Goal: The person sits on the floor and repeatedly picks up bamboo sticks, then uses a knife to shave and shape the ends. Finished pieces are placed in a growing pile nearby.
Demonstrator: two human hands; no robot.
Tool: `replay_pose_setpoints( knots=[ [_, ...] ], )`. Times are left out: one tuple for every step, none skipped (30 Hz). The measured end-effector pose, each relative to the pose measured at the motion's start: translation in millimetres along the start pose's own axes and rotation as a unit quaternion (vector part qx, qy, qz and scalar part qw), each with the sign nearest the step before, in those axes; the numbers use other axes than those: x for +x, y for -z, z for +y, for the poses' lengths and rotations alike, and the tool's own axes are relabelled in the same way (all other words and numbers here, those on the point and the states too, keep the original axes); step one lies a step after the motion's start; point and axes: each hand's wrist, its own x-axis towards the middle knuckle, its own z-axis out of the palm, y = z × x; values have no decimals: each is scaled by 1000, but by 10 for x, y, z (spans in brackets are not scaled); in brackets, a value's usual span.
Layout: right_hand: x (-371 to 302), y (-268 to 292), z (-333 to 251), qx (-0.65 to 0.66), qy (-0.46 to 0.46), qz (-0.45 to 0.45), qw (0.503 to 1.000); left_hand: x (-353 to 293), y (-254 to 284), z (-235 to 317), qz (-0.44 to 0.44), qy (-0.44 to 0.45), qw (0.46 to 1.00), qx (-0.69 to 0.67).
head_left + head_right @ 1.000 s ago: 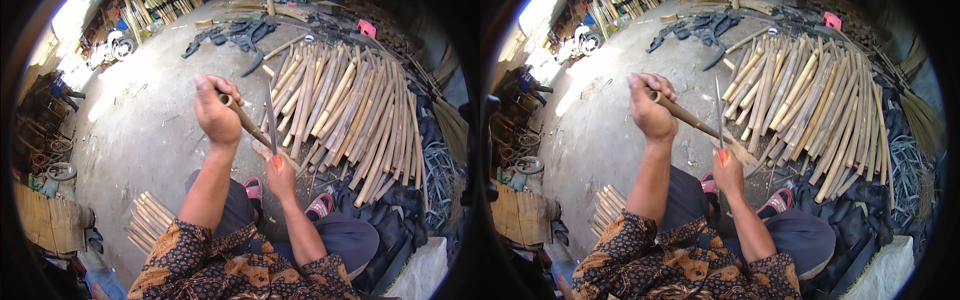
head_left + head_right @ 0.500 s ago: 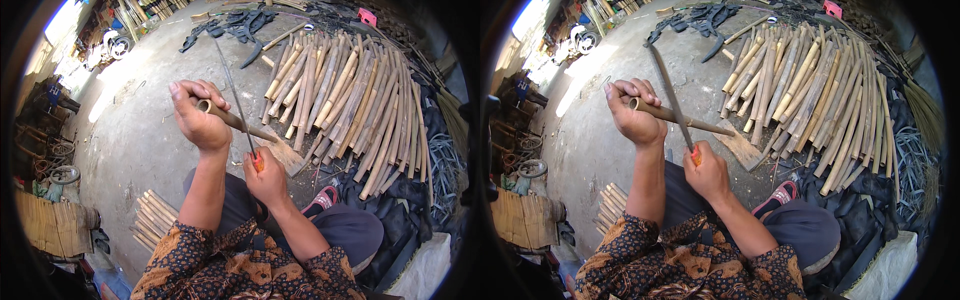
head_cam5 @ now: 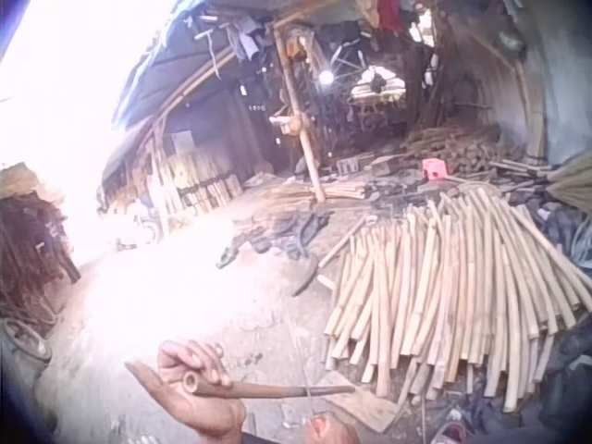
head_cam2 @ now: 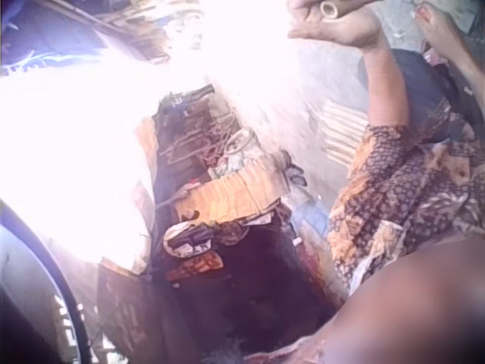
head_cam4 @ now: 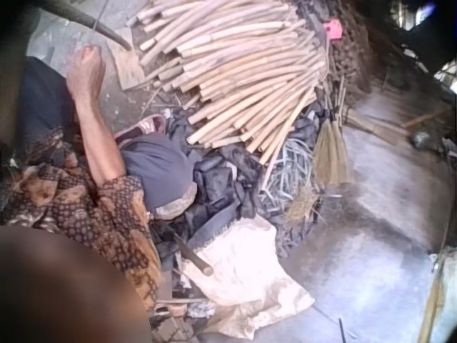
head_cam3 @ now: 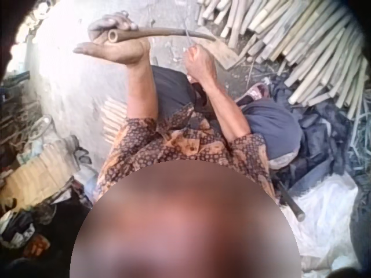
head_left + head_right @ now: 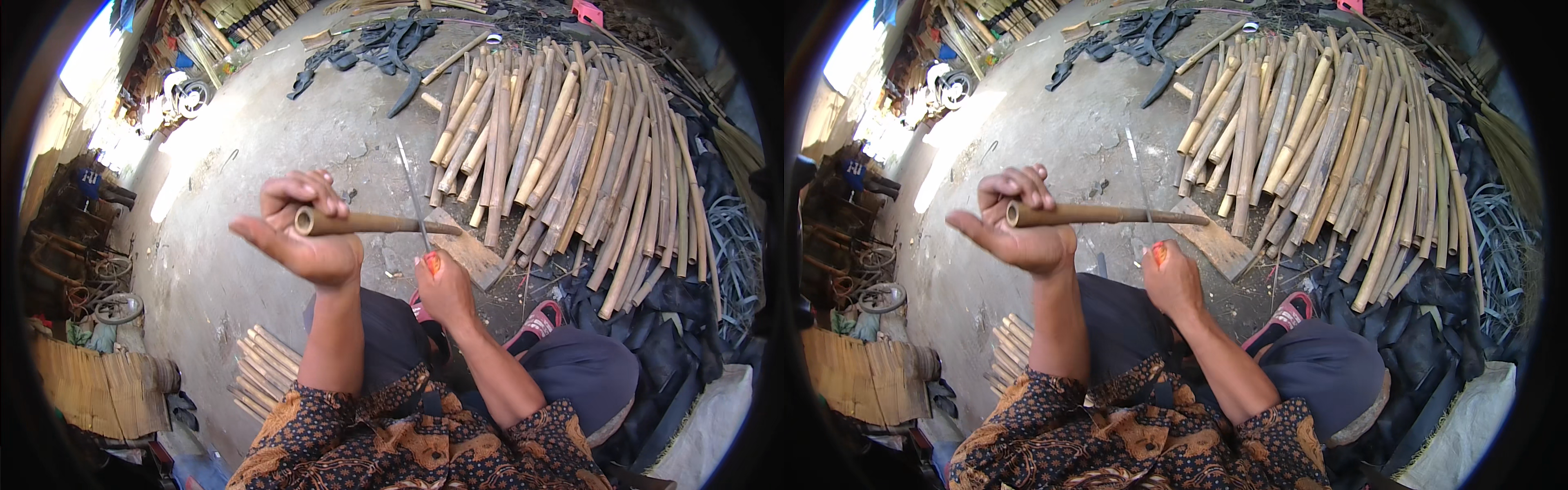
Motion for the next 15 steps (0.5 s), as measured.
replay_pose_setpoints(
  knots=[
    [3, 14, -16, 17, -33, -52, 998, -7, -2, -10, -10, -33, 999, 8],
    [6, 28, -29, 40, 15, -68, 997, -8, 0, -14, -17, -15, 1000, 6],
    [-17, 46, -41, 53, 54, -72, 995, -17, 2, -12, -21, 3, 1000, 5],
    [9, 57, -43, 69, 113, -111, 985, -7, 7, -1, -24, 14, 1000, -2],
    [4, 73, -48, 71, 109, -103, 986, -14, 2, 5, -51, 31, 998, -21],
    [51, 82, -39, 36, 51, -66, 996, 2, 5, 21, -40, 36, 998, -28],
    [90, 101, -23, 3, 12, -65, 998, 6, 3, 32, -29, 40, 998, -36],
    [105, 110, -15, -34, -30, -34, 998, 12, -3, 35, -18, 42, 998, -44],
    [127, 136, 1, -19, -55, -30, 998, 30, -12, 37, -12, 45, 998, -53],
    [121, 139, 3, 10, -14, -58, 998, 35, -29, 22, -6, 51, 997, -62],
    [112, 154, 11, 20, -2, -67, 998, 41, -51, -6, 3, 61, 996, -69],
    [90, 158, 10, 14, -24, -110, 993, 18, -61, -10, 26, 82, 993, -76],
    [51, 165, 0, 36, 69, -100, 992, -1, -81, -35, 2, 28, 998, -62],
    [38, 172, -13, 44, 47, -72, 995, 14, -79, -29, 6, 40, 998, -44],
    [34, 177, -33, 51, 27, -84, 995, 18, -84, -37, -9, 44, 999, -27]
  ],
)
